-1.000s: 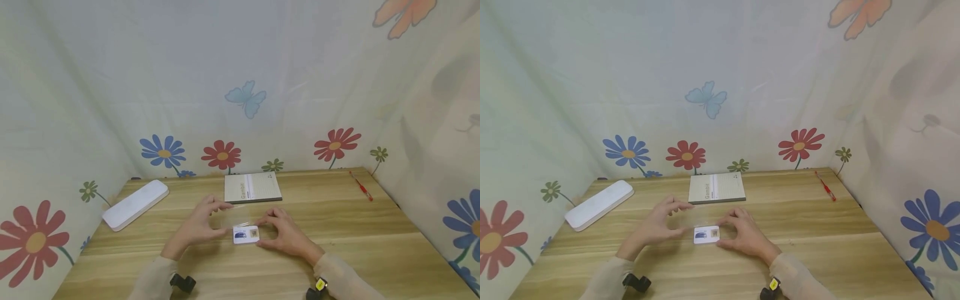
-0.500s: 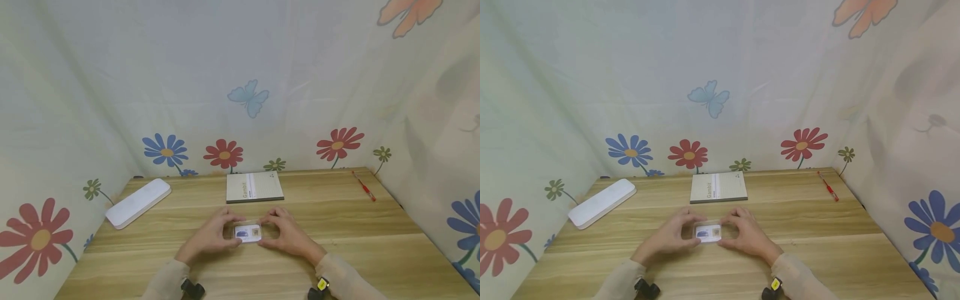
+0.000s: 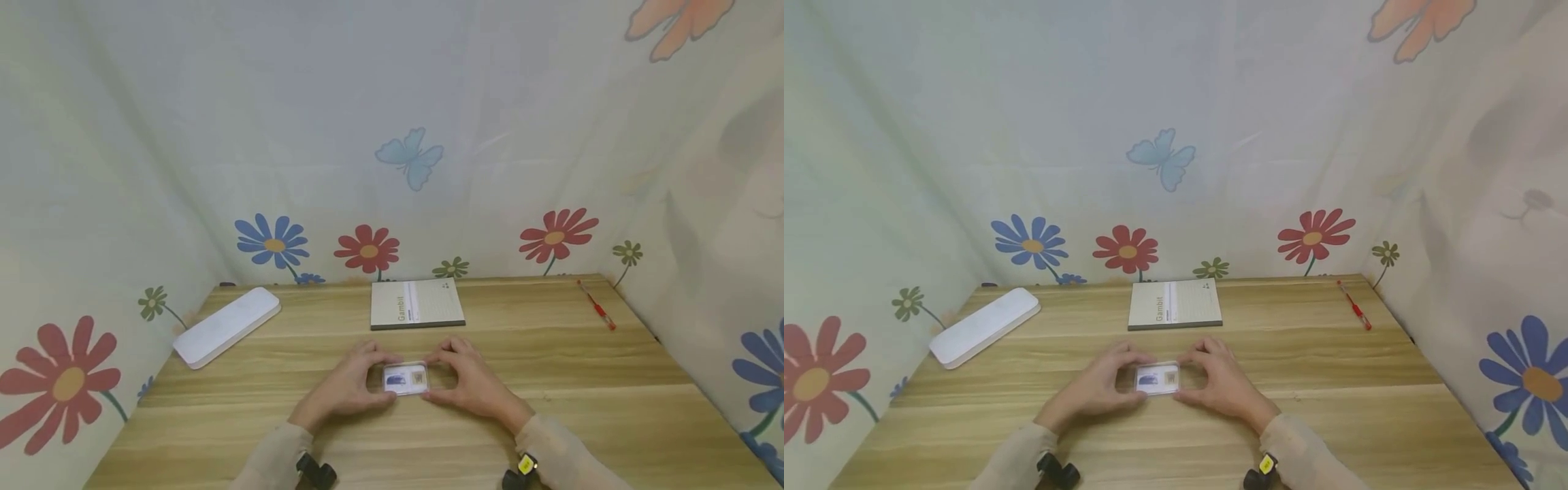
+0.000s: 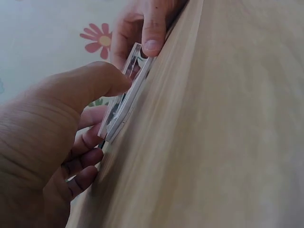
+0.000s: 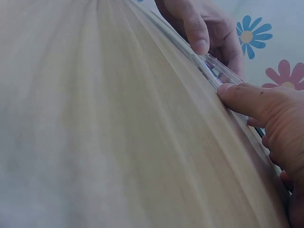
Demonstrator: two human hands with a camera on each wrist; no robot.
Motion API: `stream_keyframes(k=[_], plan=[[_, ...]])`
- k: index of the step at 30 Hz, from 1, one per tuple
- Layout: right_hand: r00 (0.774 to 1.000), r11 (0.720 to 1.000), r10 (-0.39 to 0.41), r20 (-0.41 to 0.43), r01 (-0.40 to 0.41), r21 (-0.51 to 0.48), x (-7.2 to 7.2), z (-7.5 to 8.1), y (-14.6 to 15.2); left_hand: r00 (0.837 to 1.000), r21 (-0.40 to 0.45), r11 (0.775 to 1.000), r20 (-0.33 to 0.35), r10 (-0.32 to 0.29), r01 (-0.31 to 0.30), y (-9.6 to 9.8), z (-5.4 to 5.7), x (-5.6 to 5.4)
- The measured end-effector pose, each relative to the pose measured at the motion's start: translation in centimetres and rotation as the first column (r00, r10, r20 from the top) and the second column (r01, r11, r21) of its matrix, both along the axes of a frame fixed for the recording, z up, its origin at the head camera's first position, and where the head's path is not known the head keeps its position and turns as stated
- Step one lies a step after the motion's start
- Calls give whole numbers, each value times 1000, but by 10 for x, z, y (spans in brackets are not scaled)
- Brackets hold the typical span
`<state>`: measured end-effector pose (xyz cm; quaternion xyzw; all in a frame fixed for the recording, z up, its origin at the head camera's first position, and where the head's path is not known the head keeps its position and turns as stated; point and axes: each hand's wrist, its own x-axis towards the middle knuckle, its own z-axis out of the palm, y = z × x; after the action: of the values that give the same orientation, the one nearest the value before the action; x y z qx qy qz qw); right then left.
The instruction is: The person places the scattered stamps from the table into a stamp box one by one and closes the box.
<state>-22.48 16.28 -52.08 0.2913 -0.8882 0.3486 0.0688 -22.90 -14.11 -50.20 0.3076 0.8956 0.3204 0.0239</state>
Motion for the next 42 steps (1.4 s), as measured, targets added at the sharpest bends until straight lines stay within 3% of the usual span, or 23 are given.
stream_keyframes(k=[9, 31, 42], plan=[[1000, 1000, 1, 2, -1, 2, 2, 3, -3, 999, -38, 999, -30, 15, -16, 0, -1, -1], [999, 999, 28, 17, -29, 30, 4, -2, -1, 1000, -49, 999, -18, 19, -20, -1, -8, -1], [1000, 999, 26, 11, -27, 37, 4, 4, 0, 1000, -29, 999, -13, 19, -19, 1, -9, -4]])
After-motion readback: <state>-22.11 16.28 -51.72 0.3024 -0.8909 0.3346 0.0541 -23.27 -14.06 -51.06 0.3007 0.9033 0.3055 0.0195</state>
